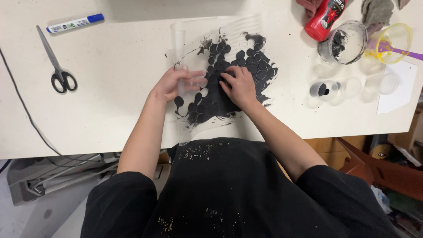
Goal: The person repeatedly picks small black circular pieces from a plastic sheet and places them into small clear containers on the table. The person also handles a few irregular black pieces and places them into a larger jar.
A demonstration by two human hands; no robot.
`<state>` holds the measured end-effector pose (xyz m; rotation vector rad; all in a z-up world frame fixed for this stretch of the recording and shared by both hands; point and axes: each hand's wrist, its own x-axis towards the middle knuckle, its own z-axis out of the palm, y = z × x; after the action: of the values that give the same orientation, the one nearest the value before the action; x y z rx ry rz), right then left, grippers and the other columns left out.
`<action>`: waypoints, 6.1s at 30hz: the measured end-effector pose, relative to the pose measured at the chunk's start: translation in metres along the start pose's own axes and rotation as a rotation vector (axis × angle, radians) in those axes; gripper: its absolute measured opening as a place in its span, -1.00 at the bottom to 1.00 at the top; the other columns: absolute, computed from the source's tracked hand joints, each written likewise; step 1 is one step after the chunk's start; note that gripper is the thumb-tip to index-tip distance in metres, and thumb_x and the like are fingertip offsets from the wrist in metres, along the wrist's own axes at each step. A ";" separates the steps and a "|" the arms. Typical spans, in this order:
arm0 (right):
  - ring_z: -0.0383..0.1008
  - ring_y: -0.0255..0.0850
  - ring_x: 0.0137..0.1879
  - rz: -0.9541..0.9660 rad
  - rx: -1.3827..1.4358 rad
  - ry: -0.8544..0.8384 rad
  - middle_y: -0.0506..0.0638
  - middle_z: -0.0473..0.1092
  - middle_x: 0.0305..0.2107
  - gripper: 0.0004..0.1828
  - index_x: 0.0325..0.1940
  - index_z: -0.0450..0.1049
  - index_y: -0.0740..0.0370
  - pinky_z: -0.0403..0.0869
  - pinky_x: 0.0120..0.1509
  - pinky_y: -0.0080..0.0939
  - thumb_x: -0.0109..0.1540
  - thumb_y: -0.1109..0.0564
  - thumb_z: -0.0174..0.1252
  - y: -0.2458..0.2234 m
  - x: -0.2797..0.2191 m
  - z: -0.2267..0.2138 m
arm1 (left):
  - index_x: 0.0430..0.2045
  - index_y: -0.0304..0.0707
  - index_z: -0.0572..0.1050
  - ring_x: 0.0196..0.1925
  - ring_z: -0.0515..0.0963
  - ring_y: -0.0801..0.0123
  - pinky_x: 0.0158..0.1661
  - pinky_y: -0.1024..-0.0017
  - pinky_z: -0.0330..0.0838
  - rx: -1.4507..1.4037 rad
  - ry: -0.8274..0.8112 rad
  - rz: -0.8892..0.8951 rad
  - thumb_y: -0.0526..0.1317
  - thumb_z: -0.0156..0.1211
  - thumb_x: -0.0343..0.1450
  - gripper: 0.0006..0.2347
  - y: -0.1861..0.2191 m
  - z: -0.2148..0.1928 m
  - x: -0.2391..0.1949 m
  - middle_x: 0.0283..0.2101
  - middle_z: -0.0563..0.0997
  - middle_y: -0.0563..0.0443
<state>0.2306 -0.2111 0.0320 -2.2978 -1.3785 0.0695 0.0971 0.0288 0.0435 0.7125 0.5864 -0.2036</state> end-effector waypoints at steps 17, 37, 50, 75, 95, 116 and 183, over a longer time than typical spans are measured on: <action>0.48 -0.30 -0.34 0.875 1.505 0.092 0.03 0.50 -0.37 -0.85 -0.05 0.49 0.39 0.47 -0.26 -0.29 0.34 0.26 0.12 -0.006 -0.069 -0.088 | -0.04 -0.34 0.58 0.00 0.64 0.26 0.08 0.35 0.46 0.903 0.335 0.760 -0.25 0.35 0.43 -0.75 -0.066 0.107 -0.044 -0.04 0.67 -0.12; 0.49 -0.27 -0.34 0.767 1.479 0.107 0.06 0.50 -0.40 -0.95 -0.18 0.50 0.38 0.49 -0.26 -0.26 0.31 0.30 0.18 0.083 -0.163 -0.193 | -0.34 -0.38 0.60 -0.35 0.67 0.56 -0.27 0.57 0.53 0.693 0.086 0.556 -0.31 0.31 0.41 -0.91 -0.144 0.305 0.002 -0.39 0.69 0.06; 0.54 -0.28 -0.31 0.854 1.234 0.273 0.06 0.55 -0.30 -0.87 -0.10 0.55 0.37 0.52 -0.26 -0.29 0.31 0.26 0.17 0.240 -0.243 -0.228 | -0.21 -0.43 0.62 -0.22 0.64 0.51 -0.14 0.51 0.54 0.380 0.143 0.313 -0.27 0.12 0.51 -0.82 -0.218 0.349 0.069 -0.22 0.71 0.00; 0.58 -0.31 -0.29 0.651 1.085 0.233 0.07 0.60 -0.15 -0.72 0.09 0.50 0.39 0.51 -0.28 -0.35 0.28 0.31 0.13 0.364 -0.135 -0.212 | -0.19 -0.39 0.63 -0.36 0.59 0.60 -0.28 0.61 0.49 0.667 0.316 0.357 -0.32 0.34 0.38 -0.82 -0.211 0.368 0.112 -0.36 0.67 0.08; 0.53 -0.30 -0.28 0.929 1.081 0.378 0.06 0.58 -0.23 -0.78 0.00 0.54 0.38 0.45 -0.26 -0.34 0.29 0.23 0.20 0.303 -0.271 -0.236 | -0.27 -0.30 0.66 -0.38 0.70 0.27 -0.26 0.39 0.56 1.123 0.044 0.532 -0.29 0.28 0.35 -0.85 -0.216 0.418 0.218 -0.35 0.72 -0.10; 0.51 -0.31 -0.28 0.777 1.058 0.101 0.06 0.58 -0.21 -0.81 -0.01 0.54 0.40 0.44 -0.26 -0.36 0.32 0.26 0.18 0.219 -0.184 -0.176 | -0.19 -0.21 0.62 -0.11 0.64 0.15 0.00 0.27 0.48 1.012 0.300 0.757 -0.27 0.23 0.37 -0.83 -0.175 0.287 0.116 -0.10 0.66 -0.08; 0.49 -0.37 -0.26 1.060 0.862 0.415 -0.07 0.55 -0.32 -0.86 -0.10 0.59 0.29 0.41 -0.21 -0.38 0.26 0.23 0.27 0.170 -0.226 -0.183 | -0.14 -0.39 0.64 -0.42 0.59 0.56 -0.39 0.55 0.44 0.751 0.155 0.324 -0.28 0.32 0.41 -0.79 -0.134 0.220 0.067 -0.41 0.66 0.03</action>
<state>0.3078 -0.5347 0.0839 -1.8393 0.1882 0.3943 0.1986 -0.2158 0.0639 1.5482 0.5278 -0.0599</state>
